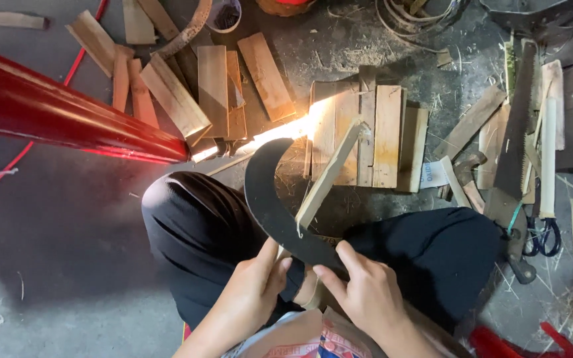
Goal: A person shaves a wooden stick with a billhook, periodically measuring it with a tape measure to reach desired dimensions.
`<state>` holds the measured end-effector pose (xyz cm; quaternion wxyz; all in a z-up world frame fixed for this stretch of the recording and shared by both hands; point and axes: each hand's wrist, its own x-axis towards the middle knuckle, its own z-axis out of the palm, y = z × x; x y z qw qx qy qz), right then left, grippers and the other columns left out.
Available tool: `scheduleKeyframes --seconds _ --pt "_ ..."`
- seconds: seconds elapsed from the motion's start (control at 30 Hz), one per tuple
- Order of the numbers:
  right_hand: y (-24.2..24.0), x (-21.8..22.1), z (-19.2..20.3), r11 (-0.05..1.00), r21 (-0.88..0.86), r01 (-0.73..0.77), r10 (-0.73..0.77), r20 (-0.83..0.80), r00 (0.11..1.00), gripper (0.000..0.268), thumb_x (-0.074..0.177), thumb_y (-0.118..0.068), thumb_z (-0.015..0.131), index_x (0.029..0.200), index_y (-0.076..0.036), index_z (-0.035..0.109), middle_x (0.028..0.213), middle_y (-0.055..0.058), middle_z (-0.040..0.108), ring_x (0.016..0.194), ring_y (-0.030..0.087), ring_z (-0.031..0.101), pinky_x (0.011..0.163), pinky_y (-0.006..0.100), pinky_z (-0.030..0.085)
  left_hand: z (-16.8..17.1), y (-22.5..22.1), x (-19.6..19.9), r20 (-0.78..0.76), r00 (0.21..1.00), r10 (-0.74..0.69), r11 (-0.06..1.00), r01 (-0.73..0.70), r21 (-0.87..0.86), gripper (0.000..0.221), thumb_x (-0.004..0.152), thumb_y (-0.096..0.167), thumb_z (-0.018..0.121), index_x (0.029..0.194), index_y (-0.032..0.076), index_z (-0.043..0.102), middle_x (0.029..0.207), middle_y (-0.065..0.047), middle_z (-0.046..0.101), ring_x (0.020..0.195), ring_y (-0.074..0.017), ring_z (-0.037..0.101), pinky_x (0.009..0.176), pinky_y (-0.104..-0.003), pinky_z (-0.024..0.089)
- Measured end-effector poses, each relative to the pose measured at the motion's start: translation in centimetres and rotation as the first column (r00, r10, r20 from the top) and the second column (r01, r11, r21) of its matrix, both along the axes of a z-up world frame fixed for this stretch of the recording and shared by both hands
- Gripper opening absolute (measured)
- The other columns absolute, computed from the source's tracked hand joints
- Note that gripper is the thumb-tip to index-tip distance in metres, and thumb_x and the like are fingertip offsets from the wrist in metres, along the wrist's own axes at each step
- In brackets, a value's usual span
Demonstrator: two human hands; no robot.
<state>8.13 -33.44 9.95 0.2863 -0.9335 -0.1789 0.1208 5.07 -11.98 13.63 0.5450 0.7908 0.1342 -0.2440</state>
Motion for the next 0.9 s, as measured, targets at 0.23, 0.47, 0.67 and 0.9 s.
scheduleKeyframes --seconds 0.23,0.47,0.67,0.9 --pt "-1.3 -0.6 -0.7 0.999 0.033 0.018 -0.017 -0.048 0.999 0.036 0.087 -0.04 0.073 0.097 -0.008 0.06 0.065 0.011 0.072 0.048 0.031 0.068 0.047 0.039 0.052 -1.0 -0.3 0.7 -0.186 0.983 0.009 0.897 -0.09 -0.433 0.02 0.107 0.011 0.045 0.124 0.005 0.053 0.082 -0.008 0.066 0.058 -0.0153 0.068 0.055 -0.029 0.059" --pt "-2.5 -0.9 -0.9 0.997 -0.052 0.05 -0.054 -0.079 0.995 0.033 0.088 -0.041 0.072 0.097 -0.011 0.06 0.062 0.01 0.071 0.046 0.031 0.067 0.046 0.042 0.05 -1.1 -1.9 1.3 -0.188 0.982 -0.019 0.856 -0.081 -0.51 0.019 0.107 0.006 0.041 0.122 0.003 0.051 0.073 -0.006 0.063 0.044 -0.0121 0.056 0.041 -0.024 0.041" --pt "-2.5 -1.6 -0.6 0.999 -0.037 -0.036 0.037 0.017 0.999 0.036 0.086 -0.043 0.074 0.092 -0.011 0.059 0.062 0.008 0.07 0.044 0.029 0.065 0.043 0.038 0.05 -2.8 -3.5 -0.6 -0.269 0.951 0.155 0.873 -0.259 -0.413 0.024 0.106 0.01 0.044 0.102 0.003 0.067 0.064 -0.004 0.053 0.052 -0.0106 0.039 0.047 -0.027 0.034" --pt "-2.4 1.1 0.2 0.995 -0.086 -0.052 0.066 0.164 0.984 0.039 0.085 -0.043 0.076 0.094 -0.008 0.061 0.062 0.007 0.069 0.043 0.026 0.062 0.041 0.038 0.049 -1.5 -2.8 -0.4 -0.178 0.974 0.138 0.905 -0.197 -0.377 0.019 0.109 0.017 0.043 0.114 0.007 0.059 0.065 -0.003 0.053 0.05 -0.0116 0.039 0.047 -0.03 0.034"
